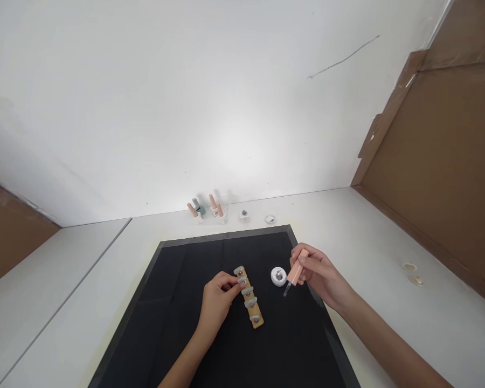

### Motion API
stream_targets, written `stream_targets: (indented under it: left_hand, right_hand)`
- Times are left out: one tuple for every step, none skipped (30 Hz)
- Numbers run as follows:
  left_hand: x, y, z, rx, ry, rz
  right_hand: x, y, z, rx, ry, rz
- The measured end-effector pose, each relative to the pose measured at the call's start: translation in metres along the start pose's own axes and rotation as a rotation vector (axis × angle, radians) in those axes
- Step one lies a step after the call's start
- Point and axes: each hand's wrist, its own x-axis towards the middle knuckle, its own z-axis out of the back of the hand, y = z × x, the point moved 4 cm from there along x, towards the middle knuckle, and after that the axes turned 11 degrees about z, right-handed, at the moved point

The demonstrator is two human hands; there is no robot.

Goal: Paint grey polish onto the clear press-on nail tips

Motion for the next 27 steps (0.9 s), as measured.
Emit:
stream_targets:
  left_hand:
    - [0.0000, -0.0002, 0.0001, 0.004, -0.001, -0.005]
    - [0.0000, -0.0005, 0.0002, 0.007, -0.002, -0.010]
    - [0.0000, -0.0008, 0.0003, 0.011, -0.002, -0.015]
    - [0.0001, -0.0009, 0.0004, 0.015, -0.001, -0.018]
    - [0.0001, -0.0011, 0.0004, 0.019, 0.001, -0.022]
    - [0.0002, -0.0011, 0.0003, 0.023, 0.004, -0.025]
    - [0.0003, -0.0011, 0.0002, 0.027, 0.007, -0.028]
    - [0.0003, -0.0010, 0.0000, 0.030, 0.008, -0.031]
    - [0.0003, -0.0010, -0.0002, 0.033, 0.007, -0.035]
    - [0.0002, -0.0010, -0.0005, 0.035, 0.004, -0.038]
    - [-0.0001, -0.0011, -0.0007, 0.037, -0.001, -0.041]
    - [-0.0004, -0.0013, -0.0010, 0.039, -0.007, -0.044]
    - [-0.0008, -0.0016, -0.0012, 0.040, -0.012, -0.045]
    - [-0.0012, -0.0019, -0.0015, 0.043, -0.016, -0.046]
    - [-0.0017, -0.0023, -0.0016, 0.045, -0.020, -0.046]
    - [-0.0021, -0.0028, -0.0018, 0.049, -0.023, -0.045]
    - [-0.0024, -0.0031, -0.0019, 0.052, -0.025, -0.043]
    - [-0.0026, -0.0034, -0.0020, 0.056, -0.027, -0.040]
    - [-0.0027, -0.0035, -0.0022, 0.059, -0.031, -0.036]
    - [-0.0028, -0.0034, -0.0025, 0.063, -0.035, -0.031]
    - [-0.0027, -0.0031, -0.0028, 0.066, -0.039, -0.025]
    - [-0.0024, -0.0026, -0.0033, 0.068, -0.043, -0.019]
    - [-0.0020, -0.0020, -0.0037, 0.070, -0.046, -0.013]
    - [-0.0014, -0.0014, -0.0040, 0.072, -0.047, -0.008]
    - [-0.0007, -0.0008, -0.0042, 0.072, -0.044, -0.002]
    - [0.0002, -0.0003, -0.0040, 0.072, -0.038, 0.002]
    - [0.0012, -0.0001, -0.0033, 0.072, -0.028, 0.005]
  right_hand:
    - [0.0000, 0.0001, -0.0003, 0.001, -0.001, 0.001]
    - [0.0000, 0.0003, -0.0007, 0.001, -0.002, 0.002]
    - [-0.0001, 0.0004, -0.0011, 0.000, -0.003, 0.001]
    - [-0.0003, 0.0005, -0.0014, -0.001, -0.007, -0.002]
    - [-0.0006, 0.0006, -0.0016, -0.002, -0.010, -0.005]
    - [-0.0008, 0.0007, -0.0017, -0.004, -0.013, -0.009]
    - [-0.0010, 0.0008, -0.0016, -0.004, -0.015, -0.012]
    - [-0.0012, 0.0008, -0.0013, -0.004, -0.017, -0.013]
    - [-0.0012, 0.0008, -0.0010, -0.003, -0.018, -0.014]
    - [-0.0011, 0.0007, -0.0005, -0.003, -0.017, -0.013]
    - [-0.0009, 0.0005, -0.0002, -0.001, -0.015, -0.012]
    - [-0.0006, 0.0003, 0.0001, 0.001, -0.014, -0.010]
    - [-0.0003, 0.0001, 0.0003, 0.003, -0.010, -0.007]
    - [-0.0001, 0.0000, 0.0003, 0.006, -0.005, -0.004]
    - [0.0001, -0.0001, 0.0002, 0.009, 0.000, -0.001]
    - [0.0001, -0.0002, 0.0001, 0.012, 0.003, 0.000]
    - [0.0000, -0.0004, 0.0001, 0.013, 0.005, -0.001]
    - [-0.0002, -0.0008, 0.0002, 0.012, 0.005, -0.003]
    - [-0.0006, -0.0012, 0.0003, 0.011, 0.005, -0.007]
    - [-0.0010, -0.0016, 0.0006, 0.008, 0.005, -0.010]
    - [-0.0013, -0.0020, 0.0008, 0.005, 0.006, -0.012]
    - [-0.0016, -0.0023, 0.0010, 0.001, 0.007, -0.012]
    - [-0.0018, -0.0026, 0.0012, -0.003, 0.009, -0.010]
    - [-0.0020, -0.0029, 0.0014, -0.009, 0.010, -0.009]
    - [-0.0021, -0.0030, 0.0015, -0.017, 0.011, -0.007]
    - [-0.0022, -0.0031, 0.0017, -0.026, 0.012, -0.007]
    - [-0.0023, -0.0031, 0.0018, -0.034, 0.012, -0.006]
